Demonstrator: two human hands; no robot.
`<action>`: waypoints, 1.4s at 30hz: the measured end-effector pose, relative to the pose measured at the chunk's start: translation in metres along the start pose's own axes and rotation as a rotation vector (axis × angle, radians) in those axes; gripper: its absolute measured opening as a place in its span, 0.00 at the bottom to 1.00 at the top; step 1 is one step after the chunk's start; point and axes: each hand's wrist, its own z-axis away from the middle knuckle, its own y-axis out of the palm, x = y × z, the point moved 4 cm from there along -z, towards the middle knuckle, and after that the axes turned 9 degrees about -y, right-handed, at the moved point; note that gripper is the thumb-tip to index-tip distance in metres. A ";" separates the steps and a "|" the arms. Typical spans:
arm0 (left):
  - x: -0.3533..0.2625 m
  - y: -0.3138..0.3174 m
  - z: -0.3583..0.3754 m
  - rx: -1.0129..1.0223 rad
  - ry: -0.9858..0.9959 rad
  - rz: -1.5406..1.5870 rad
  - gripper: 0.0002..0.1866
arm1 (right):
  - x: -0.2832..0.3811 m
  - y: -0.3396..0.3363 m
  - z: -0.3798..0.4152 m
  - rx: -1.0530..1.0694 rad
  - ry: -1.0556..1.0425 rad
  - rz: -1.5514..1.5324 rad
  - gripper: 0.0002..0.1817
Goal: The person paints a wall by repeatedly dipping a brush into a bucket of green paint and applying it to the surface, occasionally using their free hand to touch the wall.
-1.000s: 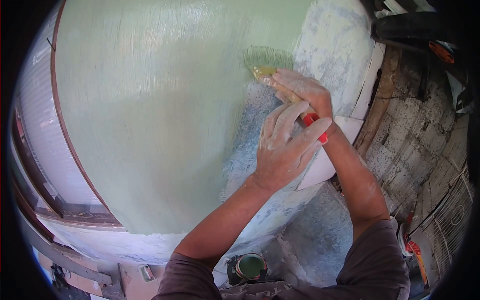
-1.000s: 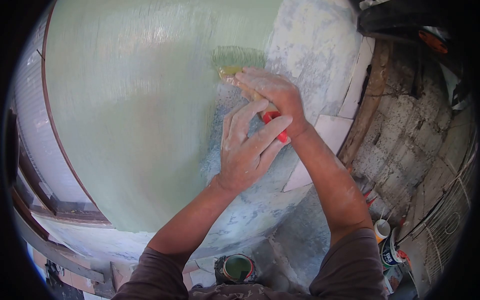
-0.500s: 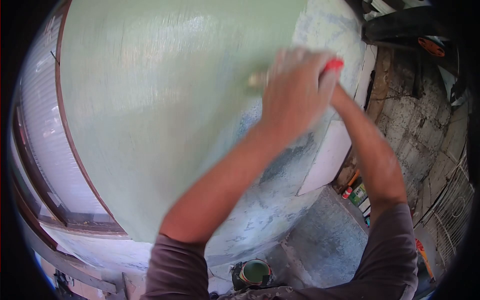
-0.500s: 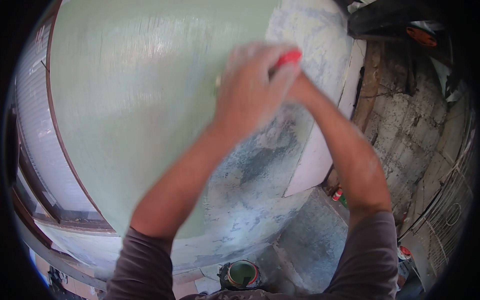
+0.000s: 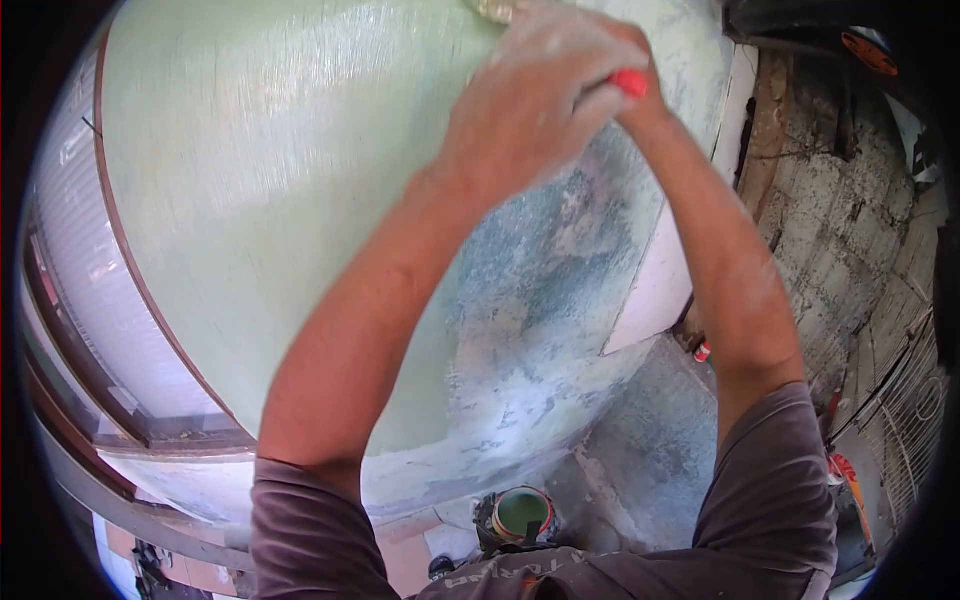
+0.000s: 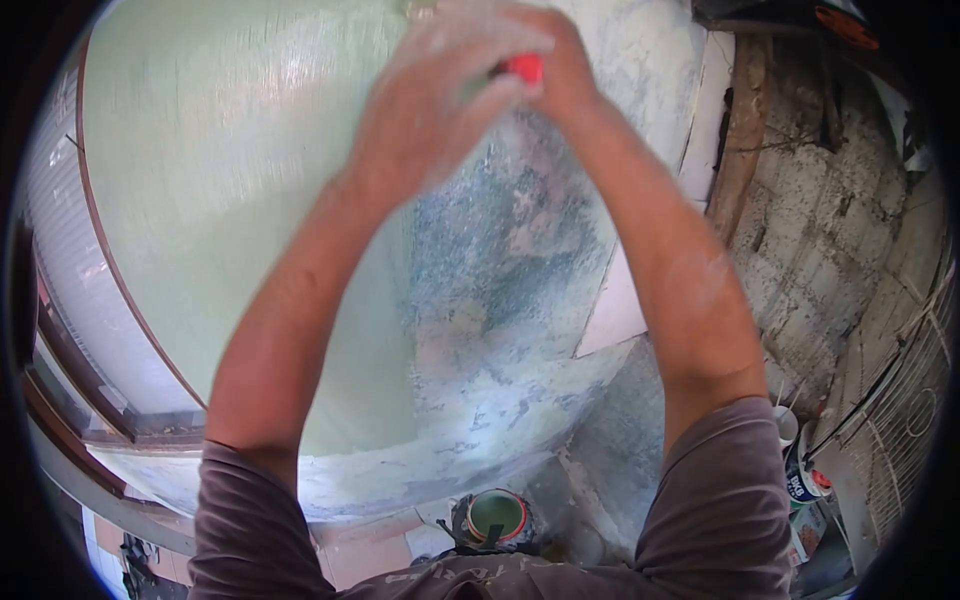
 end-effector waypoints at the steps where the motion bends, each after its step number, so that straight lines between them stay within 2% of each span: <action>1: -0.002 0.004 0.022 -0.007 -0.017 -0.002 0.13 | 0.011 0.009 0.016 0.000 0.048 0.008 0.20; 2: -0.004 0.007 0.041 -0.016 -0.031 -0.006 0.13 | 0.034 0.019 0.025 -0.044 0.112 -0.028 0.21; 5: -0.018 0.007 0.088 0.012 -0.066 0.057 0.18 | 0.056 0.037 0.059 -0.001 0.004 0.028 0.21; 10: -0.032 0.010 0.137 0.085 -0.142 0.128 0.23 | 0.091 0.056 0.102 0.057 0.055 0.147 0.21; 25: -0.053 0.011 0.192 0.113 -0.270 0.165 0.23 | 0.126 0.080 0.150 0.132 0.163 0.162 0.22; 28: -0.065 0.006 0.179 0.075 -0.328 0.202 0.19 | 0.140 0.071 0.151 0.415 0.351 -0.193 0.19; 29: -0.069 0.003 0.169 0.048 -0.354 0.215 0.18 | 0.134 0.068 0.150 0.617 0.516 -0.295 0.18; 31: -0.060 0.006 0.140 0.012 -0.326 0.137 0.16 | 0.111 0.064 0.136 0.580 0.654 -0.258 0.15; 32: -0.050 0.007 0.120 -0.005 -0.309 0.098 0.15 | 0.089 0.053 0.128 0.390 0.642 -0.313 0.10; 33: -0.041 0.006 0.097 -0.017 -0.237 0.101 0.14 | 0.067 0.045 0.112 0.317 0.290 -0.197 0.06; 34: -0.032 0.003 0.074 -0.030 -0.163 0.102 0.13 | 0.056 0.033 0.091 0.258 0.323 -0.096 0.07; 35: -0.028 -0.001 0.053 -0.016 -0.099 0.091 0.13 | 0.053 0.019 0.067 0.194 0.195 -0.065 0.08; 37: -0.025 -0.005 0.029 0.024 0.028 0.081 0.13 | 0.039 -0.002 0.038 0.057 0.128 -0.023 0.12; 40: -0.018 0.001 0.038 0.026 0.026 0.037 0.14 | 0.040 0.004 0.034 -0.038 0.063 0.017 0.14; 41: -0.018 0.003 0.049 0.046 -0.006 0.012 0.14 | 0.055 0.009 0.036 -0.038 -0.106 0.084 0.18; 42: -0.021 0.005 0.067 0.065 -0.036 -0.015 0.15 | 0.062 0.017 0.048 -0.012 -0.072 0.086 0.19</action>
